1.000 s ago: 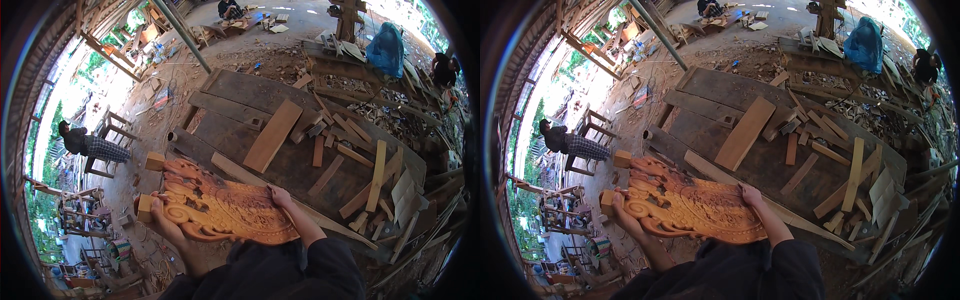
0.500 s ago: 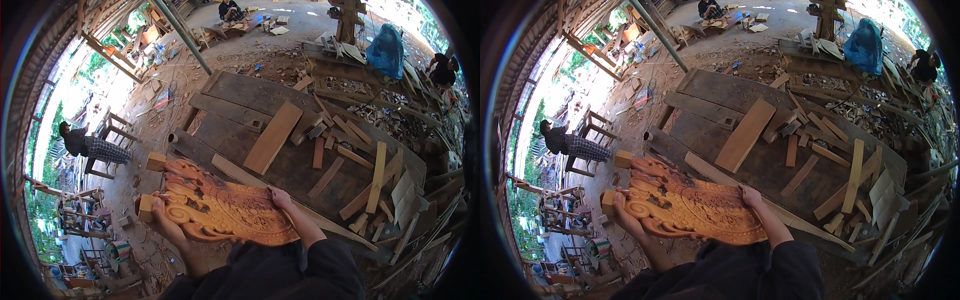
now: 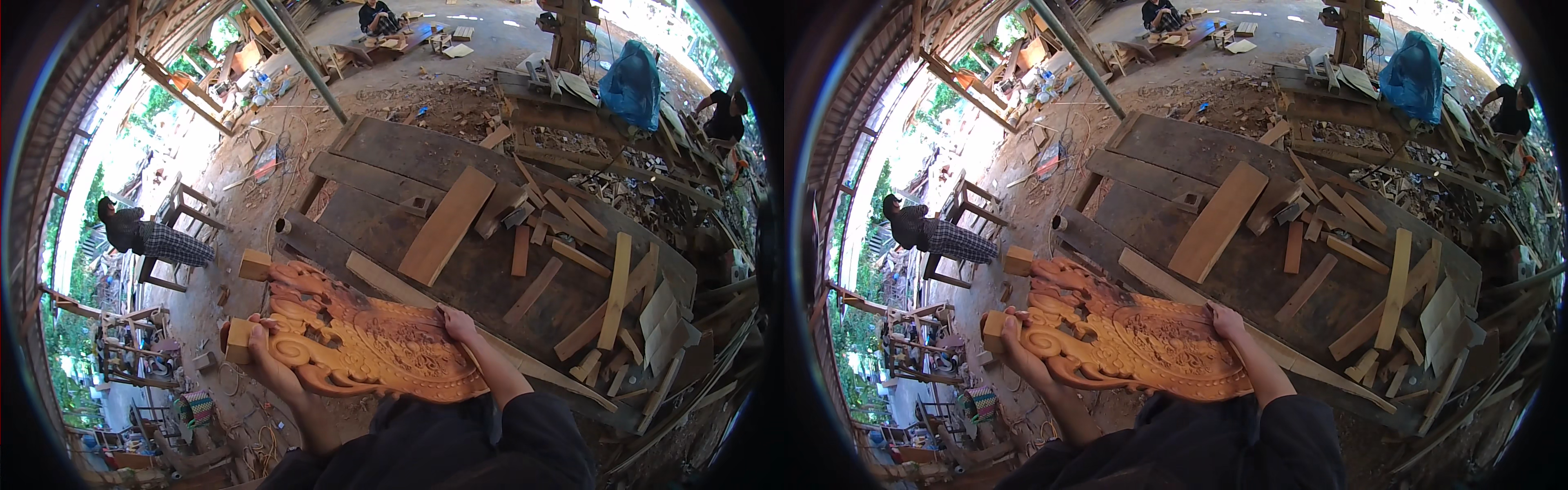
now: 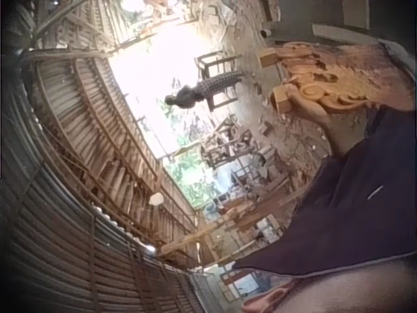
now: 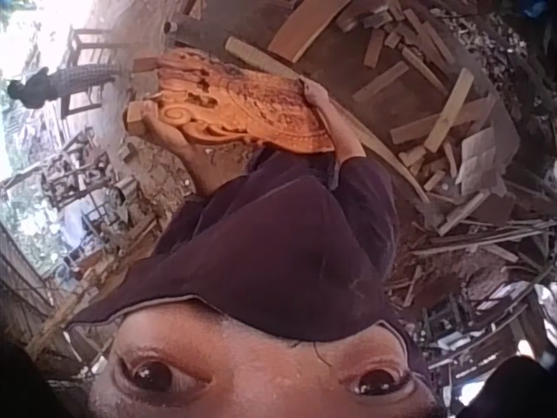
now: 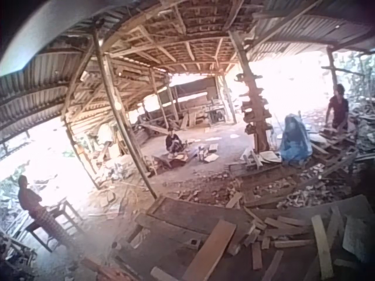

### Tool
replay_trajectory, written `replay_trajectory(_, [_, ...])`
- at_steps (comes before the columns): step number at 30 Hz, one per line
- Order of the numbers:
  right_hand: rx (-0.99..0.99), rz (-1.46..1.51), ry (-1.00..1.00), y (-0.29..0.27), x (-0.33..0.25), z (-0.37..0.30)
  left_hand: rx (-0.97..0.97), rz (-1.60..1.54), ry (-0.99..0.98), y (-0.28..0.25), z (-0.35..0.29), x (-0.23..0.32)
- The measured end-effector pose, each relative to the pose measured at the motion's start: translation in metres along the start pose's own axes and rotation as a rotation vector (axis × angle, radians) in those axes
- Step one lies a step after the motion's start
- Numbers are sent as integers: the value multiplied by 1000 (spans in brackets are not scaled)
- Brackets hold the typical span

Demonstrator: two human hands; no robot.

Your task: The person walks to a workbench, moves wood pieces aside on the table, and picks up a carved wooden panel. The person then sands the carved wooden panel with sandpaper and holds it up by hand.

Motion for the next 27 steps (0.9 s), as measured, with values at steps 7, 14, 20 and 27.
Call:
replay_trajectory(7, [-6, -14, 10, 2, 1, 0, 16, -13, 21, 5, -1, 5])
replay_trajectory(14, [-3, 8, 1, 0, -2, -1, 0, -34, 25, 6, -1, 5])
replay_trajectory(20, [-27, 13, 20, -1, -2, -1, 0, -16, 33, 8, -3, 8])
replay_trajectory(27, [-36, -8, 80, 1, 3, -1, 6, -12, -5, -4, 1, -3])
Point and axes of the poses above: each hand's wrist, its own z-axis towards the middle knuckle, its own y-axis out of the palm, x = y × z, the point moved 7 cm from there along z, towards the middle knuckle, and after that the axes turned 3 degrees about -x, right-handed, at the moved point
